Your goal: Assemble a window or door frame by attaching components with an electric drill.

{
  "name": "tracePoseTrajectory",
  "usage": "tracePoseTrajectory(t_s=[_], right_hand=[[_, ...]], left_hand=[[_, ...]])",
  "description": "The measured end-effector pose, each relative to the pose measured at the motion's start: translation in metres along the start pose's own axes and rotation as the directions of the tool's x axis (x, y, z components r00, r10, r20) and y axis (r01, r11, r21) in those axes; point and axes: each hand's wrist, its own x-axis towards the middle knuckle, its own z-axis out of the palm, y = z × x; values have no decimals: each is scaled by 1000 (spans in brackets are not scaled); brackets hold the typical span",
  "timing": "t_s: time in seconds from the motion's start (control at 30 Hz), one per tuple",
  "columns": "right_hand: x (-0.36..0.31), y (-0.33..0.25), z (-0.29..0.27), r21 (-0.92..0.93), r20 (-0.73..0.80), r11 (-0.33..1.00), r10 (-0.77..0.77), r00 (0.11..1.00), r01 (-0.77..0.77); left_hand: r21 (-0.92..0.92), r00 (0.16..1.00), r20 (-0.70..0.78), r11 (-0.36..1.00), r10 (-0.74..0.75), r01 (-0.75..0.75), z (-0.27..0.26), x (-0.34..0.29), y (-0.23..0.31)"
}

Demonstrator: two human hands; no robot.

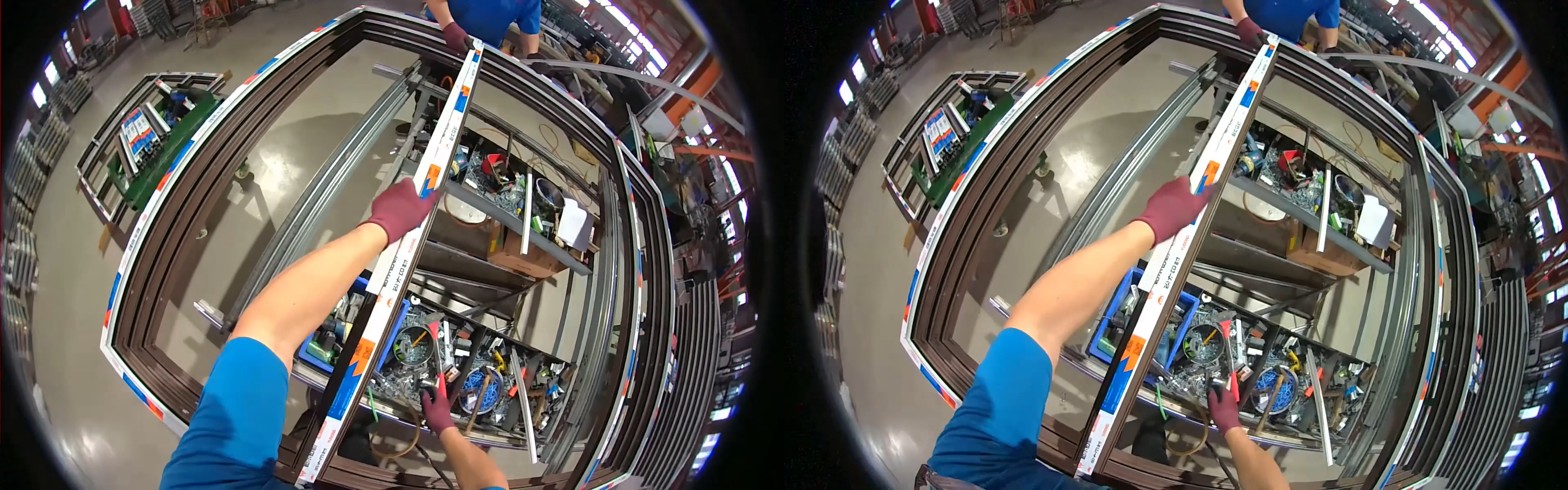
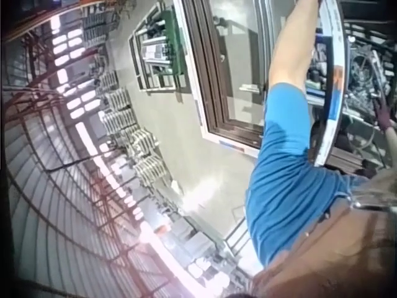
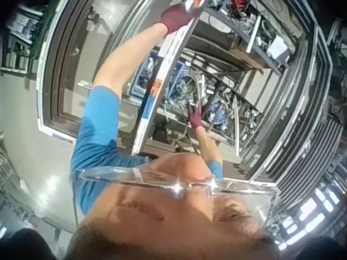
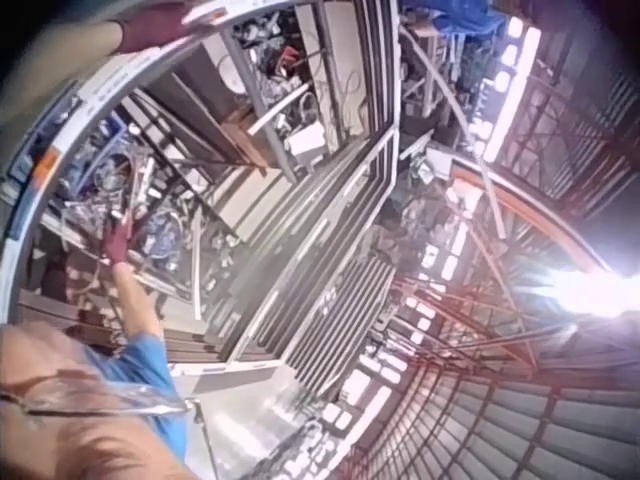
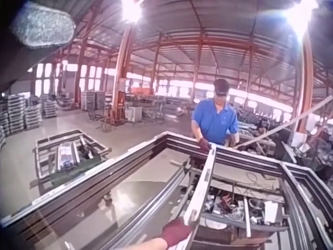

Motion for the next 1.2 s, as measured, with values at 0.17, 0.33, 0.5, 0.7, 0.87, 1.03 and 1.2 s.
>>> tracePoseTrajectory(t_s=[0.17, 0.33, 0.5, 0.7, 0.87, 1.03, 1.2], right_hand=[[-31, -58, -20, 59, 29, 991, -123, 992, 121], [-79, -129, -54, -52, 72, 956, -286, 956, 290], [-108, -187, -79, 56, -36, 857, -512, 858, 513], [-140, -290, -98, 161, -226, 834, -489, 842, 528], [-138, -407, -59, 195, -277, 760, -564, 778, 620], [-110, -537, 44, 407, -103, 811, -416, 904, 420], [-29, -638, 178, 601, 190, 796, -227, 955, 69]], left_hand=[[329, 966, 107, 909, 234, -257, -5, -6, 7], [377, 977, 68, 902, 200, -211, -28, -30, 17], [224, 957, 137, 933, 257, -282, -77, -133, 7], [360, 909, 101, 837, 405, -413, -208, -320, -127], [662, 931, -113, 725, 348, -191, -383, -345, -270], [684, 888, -405, 717, 218, 136, -528, -324, -403], [458, 973, -214, 871, -84, 176, -597, -315, -477]])
